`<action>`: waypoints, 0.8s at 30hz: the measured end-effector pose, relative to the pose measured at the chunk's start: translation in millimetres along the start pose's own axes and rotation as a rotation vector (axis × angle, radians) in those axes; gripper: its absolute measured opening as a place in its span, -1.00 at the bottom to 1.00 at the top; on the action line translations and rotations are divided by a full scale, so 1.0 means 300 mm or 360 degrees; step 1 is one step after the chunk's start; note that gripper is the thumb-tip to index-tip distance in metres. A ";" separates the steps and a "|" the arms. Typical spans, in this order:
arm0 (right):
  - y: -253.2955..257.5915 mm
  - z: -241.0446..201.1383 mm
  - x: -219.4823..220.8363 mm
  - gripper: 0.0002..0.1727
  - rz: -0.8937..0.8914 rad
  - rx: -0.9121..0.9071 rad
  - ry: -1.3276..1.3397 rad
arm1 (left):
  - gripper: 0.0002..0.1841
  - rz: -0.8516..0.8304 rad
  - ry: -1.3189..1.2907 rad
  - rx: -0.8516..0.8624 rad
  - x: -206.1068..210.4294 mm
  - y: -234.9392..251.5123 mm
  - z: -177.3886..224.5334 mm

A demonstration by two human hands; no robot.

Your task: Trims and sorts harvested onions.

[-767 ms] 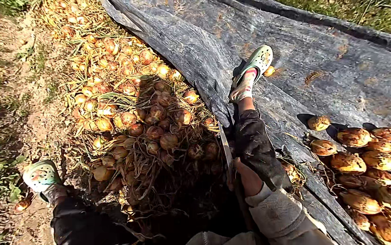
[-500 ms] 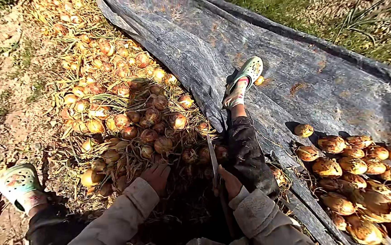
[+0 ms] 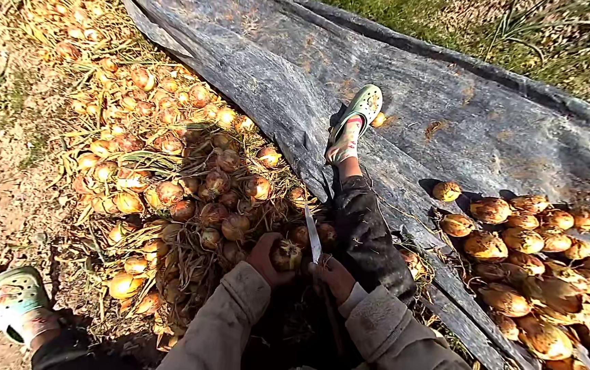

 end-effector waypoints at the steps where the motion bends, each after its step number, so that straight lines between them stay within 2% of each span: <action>1: 0.002 0.004 -0.002 -0.42 -0.0050 -0.0044 -0.0034 | 0.01 0.0114 -0.0215 0.0003 0.001 -0.040 0.014; 3: 0.002 0.015 0.001 -0.05 -0.0189 -0.0174 -0.0008 | 0.04 0.0314 -0.0572 0.0051 0.021 -0.090 0.038; 5: -0.004 0.025 0.014 0.28 -0.0363 -0.0341 0.0159 | 0.09 0.0433 -0.0716 0.0138 0.048 -0.117 0.061; 7: -0.008 0.031 0.018 0.36 -0.0444 -0.0437 0.0271 | 0.03 0.0568 -0.0638 0.0227 0.068 -0.145 0.079; 8: -0.006 0.037 0.011 0.38 -0.0423 -0.0464 0.0266 | -0.10 0.0635 -0.0545 0.0269 0.074 -0.164 0.088; 10: -0.006 0.045 -0.001 0.32 -0.0350 -0.0503 0.0279 | -0.43 0.0785 -0.0310 0.0336 0.074 -0.202 0.122; 13: -0.013 0.041 -0.001 0.05 -0.0416 -0.0569 0.0406 | -0.66 0.1007 -0.0029 0.0487 0.063 -0.221 0.182; 15: -0.010 0.043 -0.006 -0.16 -0.0491 -0.0632 0.0510 | -0.72 0.1082 0.0063 0.0594 0.061 -0.216 0.212; 17: -0.013 0.040 -0.013 -0.24 -0.0458 -0.0676 0.0556 | -0.73 0.1076 0.0118 0.0631 0.062 -0.211 0.229; 21: -0.035 0.036 -0.031 -0.23 -0.0320 -0.0738 0.0656 | -0.77 0.0982 0.0147 0.0604 0.084 -0.212 0.247; 22: -0.042 0.033 -0.031 -0.20 -0.0317 -0.0696 0.0682 | -0.76 0.0976 0.0161 0.0600 0.090 -0.211 0.253; 24: -0.053 0.037 -0.026 -0.26 -0.0343 -0.0599 0.0806 | -0.75 0.0954 0.0213 0.0592 0.098 -0.207 0.264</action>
Point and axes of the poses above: each hand's wrist, its own y-axis towards the middle knuckle, its own x-axis out of the palm, z = x × y, the point moved 4 cm from there along y, towards the middle knuckle, and after that the axes turned 12 degrees about y, right-handed, at the moved point
